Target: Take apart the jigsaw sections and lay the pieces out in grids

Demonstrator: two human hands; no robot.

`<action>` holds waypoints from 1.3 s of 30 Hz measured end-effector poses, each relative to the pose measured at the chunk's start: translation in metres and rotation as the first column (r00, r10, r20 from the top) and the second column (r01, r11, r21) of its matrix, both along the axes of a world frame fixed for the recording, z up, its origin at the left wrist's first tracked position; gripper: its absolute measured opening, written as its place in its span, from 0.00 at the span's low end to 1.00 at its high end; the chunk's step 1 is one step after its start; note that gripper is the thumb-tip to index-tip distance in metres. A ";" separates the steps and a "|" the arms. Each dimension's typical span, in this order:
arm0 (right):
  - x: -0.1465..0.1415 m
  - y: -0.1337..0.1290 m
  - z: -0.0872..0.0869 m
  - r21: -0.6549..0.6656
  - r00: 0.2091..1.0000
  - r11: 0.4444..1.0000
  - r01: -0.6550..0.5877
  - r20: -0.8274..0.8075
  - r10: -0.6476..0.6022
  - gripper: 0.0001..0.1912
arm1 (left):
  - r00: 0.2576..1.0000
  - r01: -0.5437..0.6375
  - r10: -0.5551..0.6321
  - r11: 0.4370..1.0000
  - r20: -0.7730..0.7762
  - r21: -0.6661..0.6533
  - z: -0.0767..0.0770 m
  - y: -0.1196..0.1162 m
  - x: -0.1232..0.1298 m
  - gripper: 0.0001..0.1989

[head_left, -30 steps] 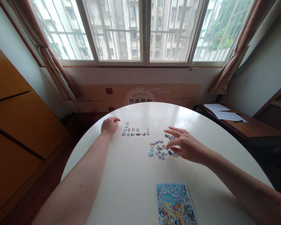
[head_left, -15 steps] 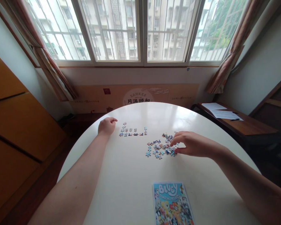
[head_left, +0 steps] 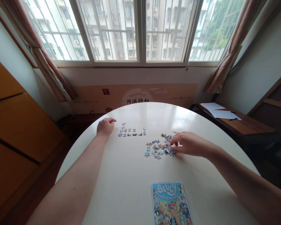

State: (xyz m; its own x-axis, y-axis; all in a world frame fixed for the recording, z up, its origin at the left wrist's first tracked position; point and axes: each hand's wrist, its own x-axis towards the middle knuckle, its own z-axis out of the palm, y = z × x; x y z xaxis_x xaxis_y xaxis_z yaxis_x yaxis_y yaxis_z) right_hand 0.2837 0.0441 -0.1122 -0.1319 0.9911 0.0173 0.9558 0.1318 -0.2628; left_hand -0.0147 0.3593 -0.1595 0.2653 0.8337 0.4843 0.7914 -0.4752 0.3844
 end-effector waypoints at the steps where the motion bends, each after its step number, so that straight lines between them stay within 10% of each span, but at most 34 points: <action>1: -0.001 0.001 0.000 -0.016 1.000 1.000 0.011 0.008 -0.011 0.08 | 1.000 -0.002 0.002 1.000 0.000 -0.005 0.000 0.000 0.000 0.16; 31: -0.008 0.009 -0.016 0.040 0.997 0.999 0.021 -0.077 -0.018 0.10 | 1.000 -0.006 0.005 1.000 -0.008 -0.015 0.001 0.000 -0.001 0.16; 39: -0.005 0.012 -0.016 0.069 0.927 0.997 0.043 -0.375 -0.014 0.07 | 1.000 0.001 -0.001 1.000 0.005 -0.004 -0.002 0.003 -0.002 0.16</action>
